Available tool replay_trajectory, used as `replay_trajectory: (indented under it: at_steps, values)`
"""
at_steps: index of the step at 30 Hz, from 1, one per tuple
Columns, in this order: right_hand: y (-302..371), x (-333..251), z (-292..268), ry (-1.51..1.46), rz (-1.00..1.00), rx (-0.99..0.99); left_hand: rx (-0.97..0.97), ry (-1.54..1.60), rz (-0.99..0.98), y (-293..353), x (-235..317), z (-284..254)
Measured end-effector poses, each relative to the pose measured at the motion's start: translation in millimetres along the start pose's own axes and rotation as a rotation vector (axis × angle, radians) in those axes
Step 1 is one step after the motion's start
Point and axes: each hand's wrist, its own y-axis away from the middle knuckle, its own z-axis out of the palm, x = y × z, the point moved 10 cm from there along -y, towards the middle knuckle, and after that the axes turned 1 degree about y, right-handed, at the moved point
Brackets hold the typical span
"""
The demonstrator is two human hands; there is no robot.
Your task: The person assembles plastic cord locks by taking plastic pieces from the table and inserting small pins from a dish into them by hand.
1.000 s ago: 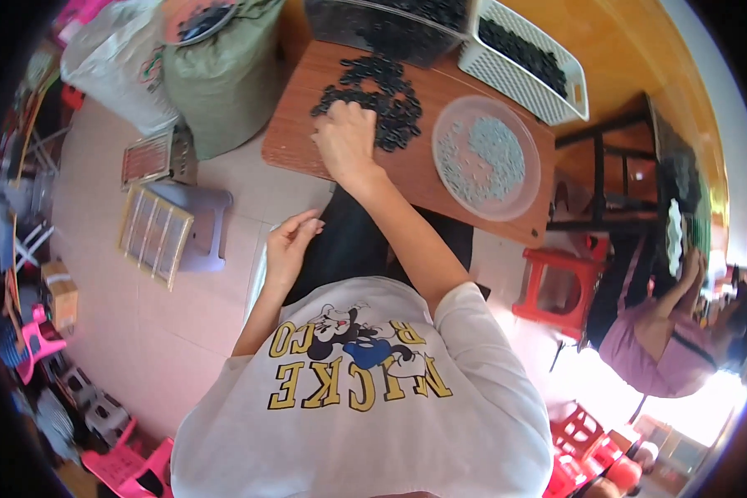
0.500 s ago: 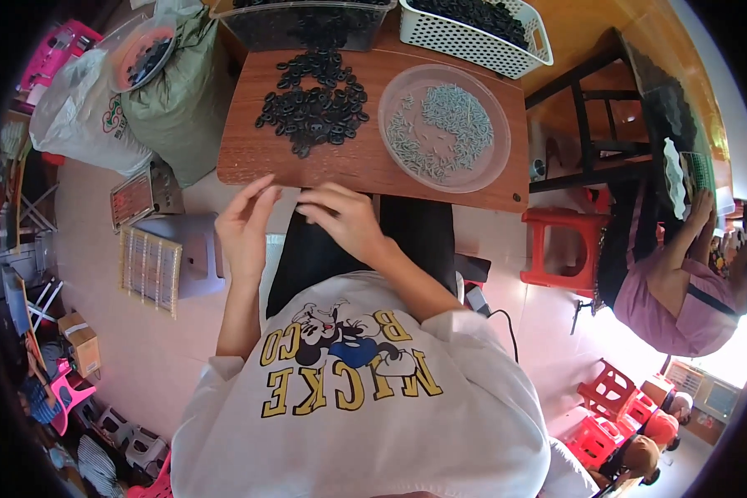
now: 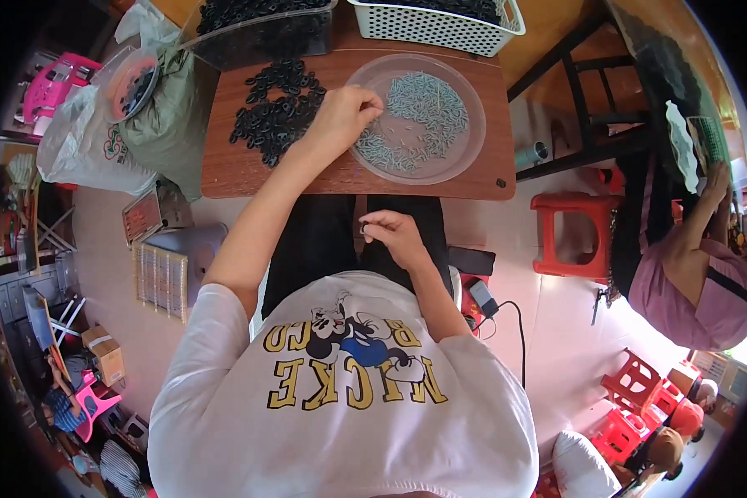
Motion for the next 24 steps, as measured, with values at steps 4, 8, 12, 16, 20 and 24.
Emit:
replay_trajectory:
  at_steps: [4, 8, 12, 16, 20, 24]
  values:
    - [-5, 3, 1, -0.062, 0.019, -0.016, -0.138, -0.089, -0.121, -22, -14, 34]
    - [-7, 7, 2, -0.127, 0.009, -0.058, -0.098, -0.167, 0.03, -27, -9, 49]
    - [-7, 6, 2, -0.138, 0.029, -0.071, -0.126, -0.246, 0.13, -22, -16, 55]
    - [-7, 5, 2, -0.149, 0.025, -0.073, -0.206, -0.213, 0.096, -18, -10, 43]
    - [-8, 1, 6, -0.109, 0.009, -0.088, -0.136, -0.1, 0.009, -20, -10, 26]
    - [-8, 4, 6, -0.118, 0.017, -0.094, -0.166, -0.105, -0.012, -20, -11, 24]
